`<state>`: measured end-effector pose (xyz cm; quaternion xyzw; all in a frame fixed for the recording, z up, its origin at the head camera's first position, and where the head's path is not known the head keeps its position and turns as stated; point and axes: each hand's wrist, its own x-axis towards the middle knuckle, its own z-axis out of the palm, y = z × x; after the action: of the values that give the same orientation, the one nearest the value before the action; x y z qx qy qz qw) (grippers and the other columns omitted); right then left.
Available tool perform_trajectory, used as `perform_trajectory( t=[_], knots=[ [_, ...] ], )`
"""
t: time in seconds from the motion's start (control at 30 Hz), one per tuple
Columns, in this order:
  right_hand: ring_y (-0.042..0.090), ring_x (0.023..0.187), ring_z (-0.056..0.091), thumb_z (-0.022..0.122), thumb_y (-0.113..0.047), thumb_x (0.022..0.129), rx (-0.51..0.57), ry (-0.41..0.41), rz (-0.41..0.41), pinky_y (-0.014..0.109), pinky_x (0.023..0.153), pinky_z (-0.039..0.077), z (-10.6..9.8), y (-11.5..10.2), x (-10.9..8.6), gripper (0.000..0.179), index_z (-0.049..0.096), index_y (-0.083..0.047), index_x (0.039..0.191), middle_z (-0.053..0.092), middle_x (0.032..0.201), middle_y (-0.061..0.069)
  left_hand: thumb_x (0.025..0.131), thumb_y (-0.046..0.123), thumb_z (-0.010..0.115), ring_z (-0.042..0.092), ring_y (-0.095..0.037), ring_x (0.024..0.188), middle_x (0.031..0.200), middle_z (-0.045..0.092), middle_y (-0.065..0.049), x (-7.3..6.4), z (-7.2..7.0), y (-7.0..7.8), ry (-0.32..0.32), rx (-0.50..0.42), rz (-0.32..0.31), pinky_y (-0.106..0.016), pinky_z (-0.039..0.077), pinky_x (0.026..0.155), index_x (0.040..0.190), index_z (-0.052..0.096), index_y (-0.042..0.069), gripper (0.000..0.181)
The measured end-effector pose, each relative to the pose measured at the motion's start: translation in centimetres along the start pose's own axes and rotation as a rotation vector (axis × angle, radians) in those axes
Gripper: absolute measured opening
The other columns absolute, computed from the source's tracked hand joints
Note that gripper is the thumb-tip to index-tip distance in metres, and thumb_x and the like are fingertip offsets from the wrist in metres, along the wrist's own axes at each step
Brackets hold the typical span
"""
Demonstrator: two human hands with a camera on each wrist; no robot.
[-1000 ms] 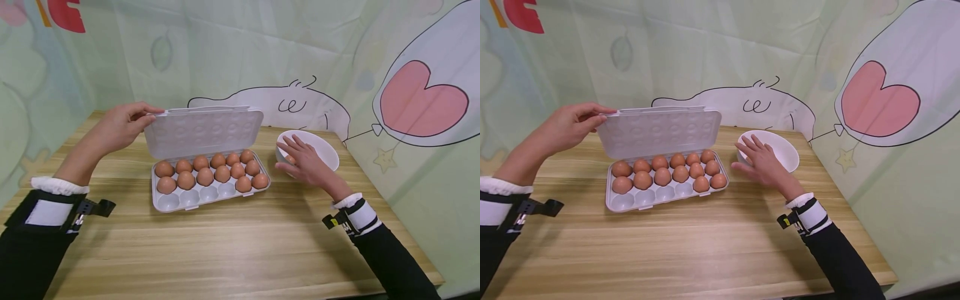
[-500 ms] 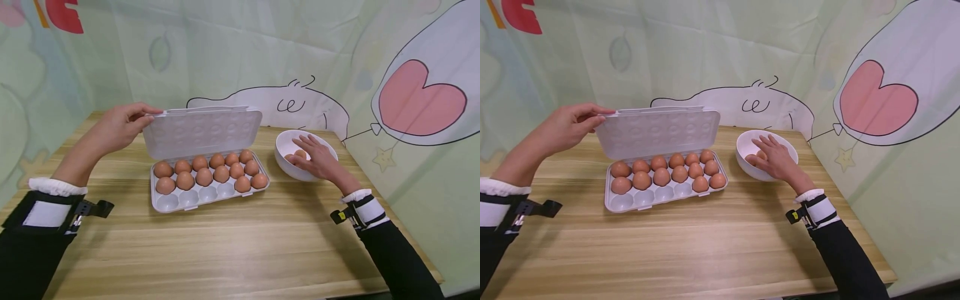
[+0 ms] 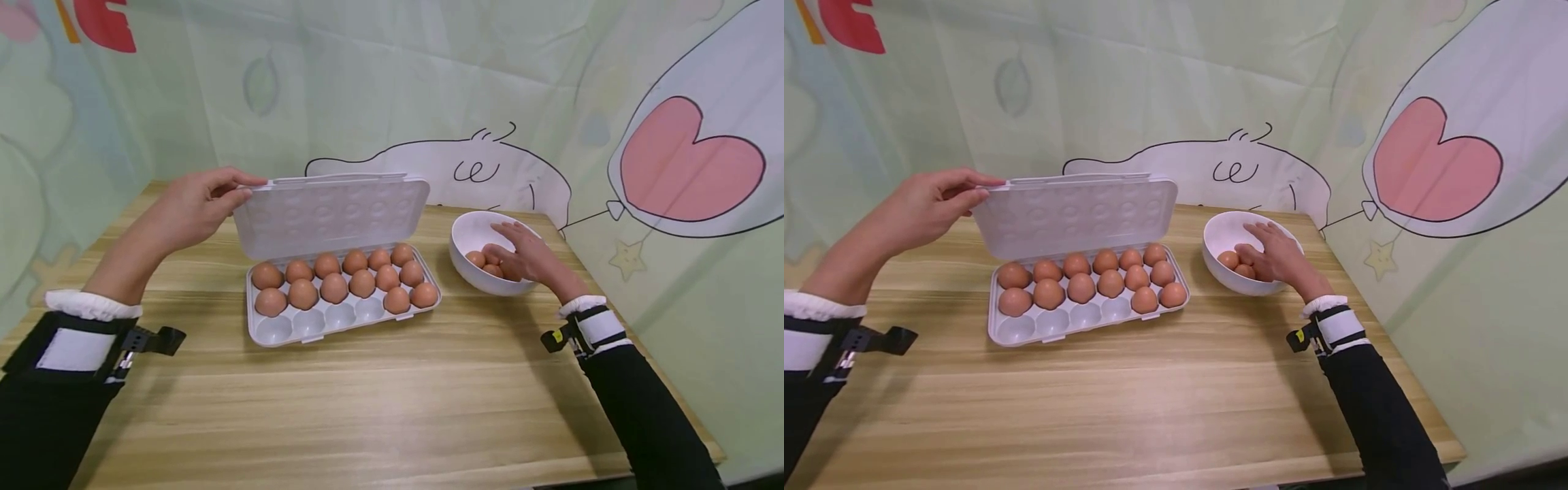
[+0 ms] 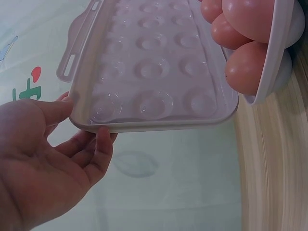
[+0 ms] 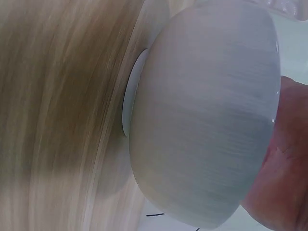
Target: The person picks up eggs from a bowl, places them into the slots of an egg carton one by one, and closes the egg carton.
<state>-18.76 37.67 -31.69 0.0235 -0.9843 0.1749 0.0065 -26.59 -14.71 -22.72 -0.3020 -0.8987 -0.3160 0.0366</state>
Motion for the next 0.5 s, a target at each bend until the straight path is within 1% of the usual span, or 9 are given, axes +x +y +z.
perform_trajectory(
  t=[0.1, 0.23, 0.4, 0.5],
  knots=[
    [0.034, 0.138, 0.013, 0.051, -0.05, 0.092, -0.012, -0.018, 0.005, 0.054, 0.107, 0.014, 0.0, 0.0, 0.4, 0.069, 0.033, -0.01, 0.145, 0.027, 0.148, 0.017, 0.099, 0.03, 0.045, 0.049, -0.025, 0.092, 0.118, 0.057, -0.014, 0.1, 0.0, -0.1, 0.0, 0.0, 0.0, -0.033, 0.039, 0.067, 0.127, 0.058, 0.016, 0.034],
    [0.035, 0.136, 0.019, 0.05, -0.046, 0.093, -0.035, -0.034, -0.008, 0.052, 0.107, 0.018, 0.2, -0.1, 1.0, 0.064, 0.035, -0.009, 0.144, 0.029, 0.147, 0.018, 0.099, 0.029, 0.046, 0.05, -0.024, 0.091, 0.117, 0.058, -0.013, 0.1, 0.1, -0.3, 0.008, 0.0, 0.013, -0.031, 0.039, 0.066, 0.126, 0.059, 0.015, 0.033],
    [0.033, 0.132, 0.03, 0.053, -0.038, 0.094, -0.054, -0.063, 0.011, 0.05, 0.105, 0.023, 0.5, -0.5, 2.0, 0.056, 0.041, -0.009, 0.141, 0.039, 0.142, 0.015, 0.098, 0.029, 0.047, 0.049, -0.022, 0.089, 0.115, 0.059, -0.012, 0.0, 0.1, -0.3, 0.017, -0.002, 0.028, -0.029, 0.039, 0.065, 0.125, 0.059, 0.016, 0.033],
    [0.03, 0.127, 0.038, 0.053, -0.036, 0.095, -0.058, -0.086, 0.035, 0.048, 0.105, 0.026, 0.6, -0.7, 2.6, 0.051, 0.045, -0.009, 0.138, 0.048, 0.134, 0.015, 0.098, 0.029, 0.047, 0.048, -0.022, 0.088, 0.114, 0.059, -0.011, 0.0, 0.0, -0.3, 0.018, -0.003, 0.029, -0.03, 0.039, 0.066, 0.125, 0.059, 0.016, 0.033]
  ],
)
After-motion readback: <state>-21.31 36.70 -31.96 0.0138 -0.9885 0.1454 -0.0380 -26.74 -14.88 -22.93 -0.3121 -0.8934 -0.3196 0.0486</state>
